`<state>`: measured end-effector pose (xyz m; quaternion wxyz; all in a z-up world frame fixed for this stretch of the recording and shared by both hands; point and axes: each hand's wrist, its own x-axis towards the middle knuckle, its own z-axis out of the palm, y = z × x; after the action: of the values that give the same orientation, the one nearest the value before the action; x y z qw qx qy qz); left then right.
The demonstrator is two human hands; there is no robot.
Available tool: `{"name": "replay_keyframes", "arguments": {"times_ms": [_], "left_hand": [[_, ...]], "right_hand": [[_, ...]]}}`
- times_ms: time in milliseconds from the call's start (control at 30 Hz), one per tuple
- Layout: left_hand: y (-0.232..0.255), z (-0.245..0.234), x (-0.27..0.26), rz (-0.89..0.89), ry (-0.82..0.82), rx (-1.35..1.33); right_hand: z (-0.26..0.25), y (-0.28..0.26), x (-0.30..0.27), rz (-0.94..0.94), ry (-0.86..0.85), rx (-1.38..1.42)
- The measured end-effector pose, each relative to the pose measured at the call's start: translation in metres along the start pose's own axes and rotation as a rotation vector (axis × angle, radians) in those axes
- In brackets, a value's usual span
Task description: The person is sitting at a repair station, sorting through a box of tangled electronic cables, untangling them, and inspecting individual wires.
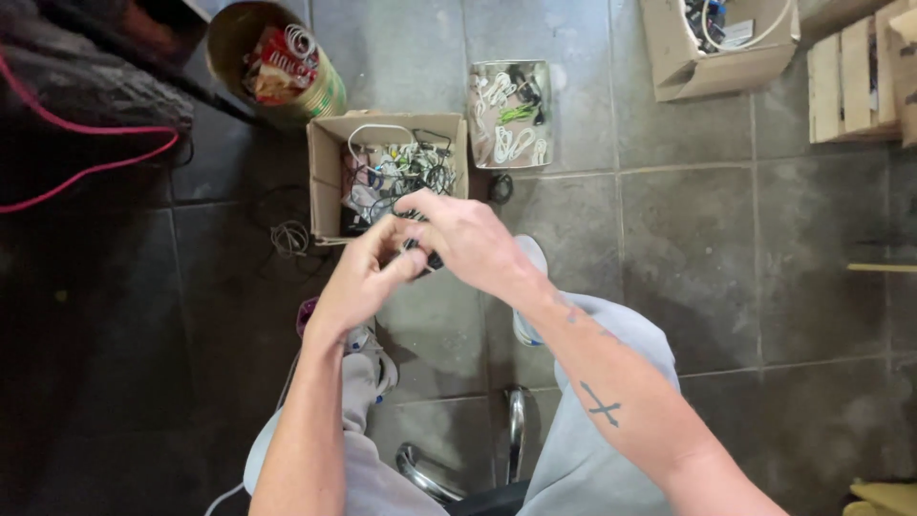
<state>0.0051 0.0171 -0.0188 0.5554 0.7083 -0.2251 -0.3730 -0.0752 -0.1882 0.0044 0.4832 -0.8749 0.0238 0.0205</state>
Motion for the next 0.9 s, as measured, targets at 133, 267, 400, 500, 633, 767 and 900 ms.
{"name": "replay_keyframes", "arguments": {"times_ms": [133,267,400,500,633,767,900], "left_hand": [[0.015,0.007,-0.003,-0.050,-0.114,-0.007],[0.009,0.002,0.011,-0.086,-0.098,-0.043],[-0.046,-0.005,0.025,-0.382,-0.162,0.622],[-0.070,0.010,0.037,-0.487,-0.406,0.936],[-0.082,0.053,0.022,-0.561,-0.725,0.891],[-0.102,0.090,0.013,-0.556,-0.893,0.827],[-0.138,0.094,0.023,-0.573,-0.811,0.868]], "right_hand": [[-0.011,0.011,0.002,-0.007,-0.019,-0.080],[-0.024,0.026,0.009,0.077,0.025,-0.189],[-0.010,0.028,0.004,-0.049,0.062,-0.580],[-0.008,0.013,-0.003,-0.108,-0.053,-0.626],[-0.030,0.024,0.006,0.088,0.033,-0.584],[-0.049,0.040,0.009,0.181,0.022,-0.367],[-0.047,0.037,0.002,0.206,-0.053,-0.366]]}}
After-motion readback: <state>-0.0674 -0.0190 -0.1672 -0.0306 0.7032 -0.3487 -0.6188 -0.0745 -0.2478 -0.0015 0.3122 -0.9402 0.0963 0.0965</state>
